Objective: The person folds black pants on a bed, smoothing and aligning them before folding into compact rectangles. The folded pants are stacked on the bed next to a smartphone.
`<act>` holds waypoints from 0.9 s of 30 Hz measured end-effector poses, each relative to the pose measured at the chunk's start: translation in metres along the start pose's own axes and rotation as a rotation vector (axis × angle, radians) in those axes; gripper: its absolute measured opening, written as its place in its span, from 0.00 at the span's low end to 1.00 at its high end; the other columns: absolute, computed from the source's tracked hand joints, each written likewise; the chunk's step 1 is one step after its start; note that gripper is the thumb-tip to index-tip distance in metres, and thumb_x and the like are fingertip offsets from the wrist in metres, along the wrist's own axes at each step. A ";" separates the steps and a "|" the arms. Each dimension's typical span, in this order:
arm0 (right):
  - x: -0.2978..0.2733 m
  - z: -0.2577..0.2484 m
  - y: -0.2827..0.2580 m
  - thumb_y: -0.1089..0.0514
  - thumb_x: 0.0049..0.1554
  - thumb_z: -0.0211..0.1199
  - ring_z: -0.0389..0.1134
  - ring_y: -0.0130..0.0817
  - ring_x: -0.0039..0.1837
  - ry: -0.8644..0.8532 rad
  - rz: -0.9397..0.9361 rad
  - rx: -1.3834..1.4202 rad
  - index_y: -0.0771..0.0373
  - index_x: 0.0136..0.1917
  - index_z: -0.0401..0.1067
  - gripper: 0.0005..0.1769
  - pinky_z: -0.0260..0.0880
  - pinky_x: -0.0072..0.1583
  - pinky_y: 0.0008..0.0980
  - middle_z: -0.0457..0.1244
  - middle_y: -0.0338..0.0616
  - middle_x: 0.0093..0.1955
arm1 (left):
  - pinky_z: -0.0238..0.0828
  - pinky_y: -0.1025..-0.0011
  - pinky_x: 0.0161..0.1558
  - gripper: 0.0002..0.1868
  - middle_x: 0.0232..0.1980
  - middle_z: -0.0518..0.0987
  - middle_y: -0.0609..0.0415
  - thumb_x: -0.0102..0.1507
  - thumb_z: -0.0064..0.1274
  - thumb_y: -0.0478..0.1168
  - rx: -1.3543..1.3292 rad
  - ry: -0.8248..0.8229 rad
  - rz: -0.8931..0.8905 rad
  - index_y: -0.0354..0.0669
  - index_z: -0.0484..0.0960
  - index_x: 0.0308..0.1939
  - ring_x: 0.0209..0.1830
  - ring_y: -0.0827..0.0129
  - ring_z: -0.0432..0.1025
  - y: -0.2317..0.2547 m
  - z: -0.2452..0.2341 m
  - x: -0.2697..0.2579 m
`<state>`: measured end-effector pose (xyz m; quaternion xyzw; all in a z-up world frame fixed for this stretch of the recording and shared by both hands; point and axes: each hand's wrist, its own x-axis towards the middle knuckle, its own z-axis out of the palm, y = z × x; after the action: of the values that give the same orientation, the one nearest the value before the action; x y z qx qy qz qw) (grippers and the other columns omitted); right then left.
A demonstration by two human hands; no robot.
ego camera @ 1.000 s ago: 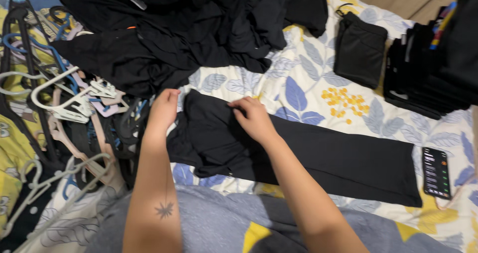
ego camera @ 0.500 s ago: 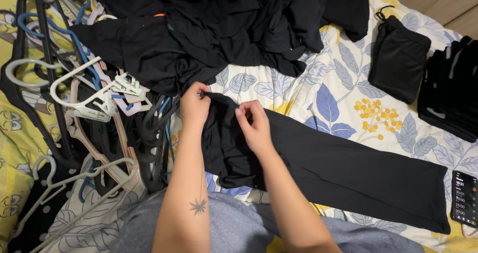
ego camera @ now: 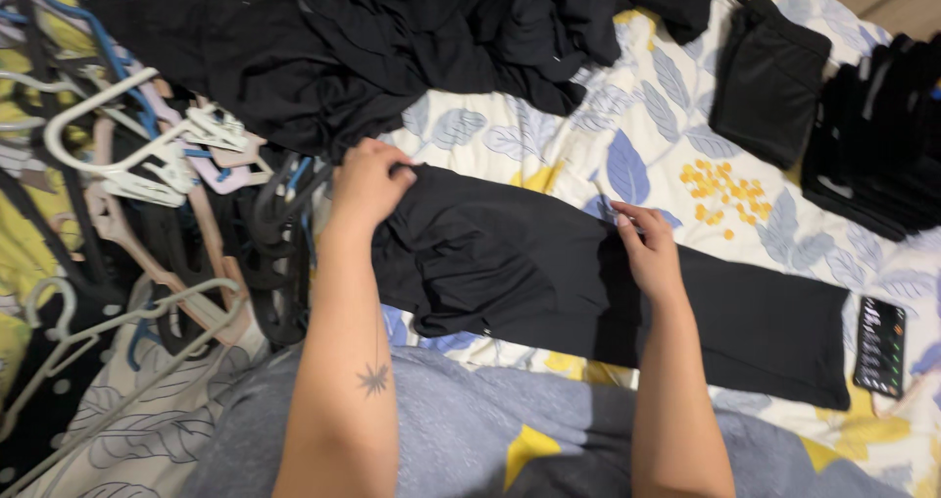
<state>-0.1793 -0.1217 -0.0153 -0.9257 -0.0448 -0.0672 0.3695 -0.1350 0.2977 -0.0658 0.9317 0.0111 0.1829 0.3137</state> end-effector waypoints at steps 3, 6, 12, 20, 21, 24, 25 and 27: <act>-0.009 0.004 0.024 0.54 0.63 0.61 0.64 0.44 0.58 0.051 -0.095 -0.134 0.57 0.59 0.80 0.14 0.63 0.61 0.40 0.66 0.48 0.55 | 0.73 0.57 0.49 0.07 0.49 0.82 0.49 0.68 0.56 0.43 -0.085 0.112 -0.278 0.49 0.84 0.47 0.50 0.52 0.77 0.006 -0.003 0.003; -0.009 0.011 0.023 0.54 0.63 0.62 0.64 0.46 0.58 0.084 -0.073 -0.190 0.56 0.56 0.81 0.11 0.62 0.61 0.43 0.67 0.46 0.56 | 0.72 0.57 0.49 0.08 0.50 0.82 0.51 0.71 0.54 0.43 -0.197 0.241 -0.261 0.48 0.82 0.52 0.50 0.52 0.77 0.012 -0.006 0.003; 0.014 0.033 -0.005 0.56 0.64 0.61 0.65 0.44 0.58 0.139 -0.196 -0.051 0.57 0.57 0.79 0.10 0.65 0.62 0.39 0.66 0.45 0.55 | 0.69 0.54 0.46 0.07 0.45 0.83 0.50 0.61 0.61 0.42 0.015 0.094 0.034 0.48 0.88 0.42 0.48 0.47 0.75 0.015 -0.006 -0.003; 0.093 0.056 0.000 0.65 0.56 0.64 0.69 0.38 0.49 0.056 0.134 0.064 0.62 0.53 0.80 0.11 0.71 0.52 0.34 0.64 0.46 0.50 | 0.71 0.58 0.47 0.08 0.45 0.83 0.52 0.69 0.58 0.47 -0.036 0.099 -0.490 0.50 0.85 0.46 0.48 0.53 0.77 0.022 -0.023 0.005; 0.099 0.055 0.002 0.65 0.57 0.64 0.69 0.39 0.48 0.058 0.209 0.061 0.62 0.53 0.80 0.10 0.71 0.51 0.35 0.64 0.47 0.50 | 0.71 0.58 0.45 0.08 0.46 0.83 0.50 0.67 0.58 0.44 0.015 0.213 -0.375 0.47 0.85 0.46 0.48 0.50 0.76 0.025 -0.023 0.005; 0.099 0.061 0.002 0.69 0.55 0.57 0.70 0.40 0.54 0.193 0.074 0.049 0.62 0.57 0.79 0.18 0.72 0.53 0.35 0.64 0.51 0.55 | 0.72 0.58 0.48 0.09 0.51 0.82 0.49 0.64 0.55 0.37 0.103 0.341 -0.116 0.46 0.87 0.47 0.52 0.49 0.75 0.040 -0.008 0.001; 0.096 0.066 0.000 0.71 0.54 0.54 0.70 0.41 0.57 0.260 -0.031 0.046 0.61 0.59 0.78 0.23 0.72 0.56 0.35 0.64 0.52 0.58 | 0.73 0.59 0.57 0.11 0.54 0.82 0.53 0.66 0.51 0.36 0.088 0.248 -0.094 0.50 0.88 0.48 0.56 0.53 0.75 0.042 -0.001 0.001; 0.086 0.085 -0.008 0.66 0.62 0.56 0.66 0.49 0.69 0.089 -0.311 0.028 0.64 0.64 0.74 0.18 0.66 0.70 0.42 0.64 0.53 0.69 | 0.71 0.57 0.69 0.18 0.65 0.79 0.52 0.74 0.45 0.46 0.051 -0.303 -0.186 0.59 0.83 0.65 0.68 0.57 0.72 0.047 0.018 -0.005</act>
<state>-0.0881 -0.0543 -0.0576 -0.8984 -0.1722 -0.1640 0.3692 -0.1379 0.2488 -0.0528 0.9512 0.0547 0.0104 0.3037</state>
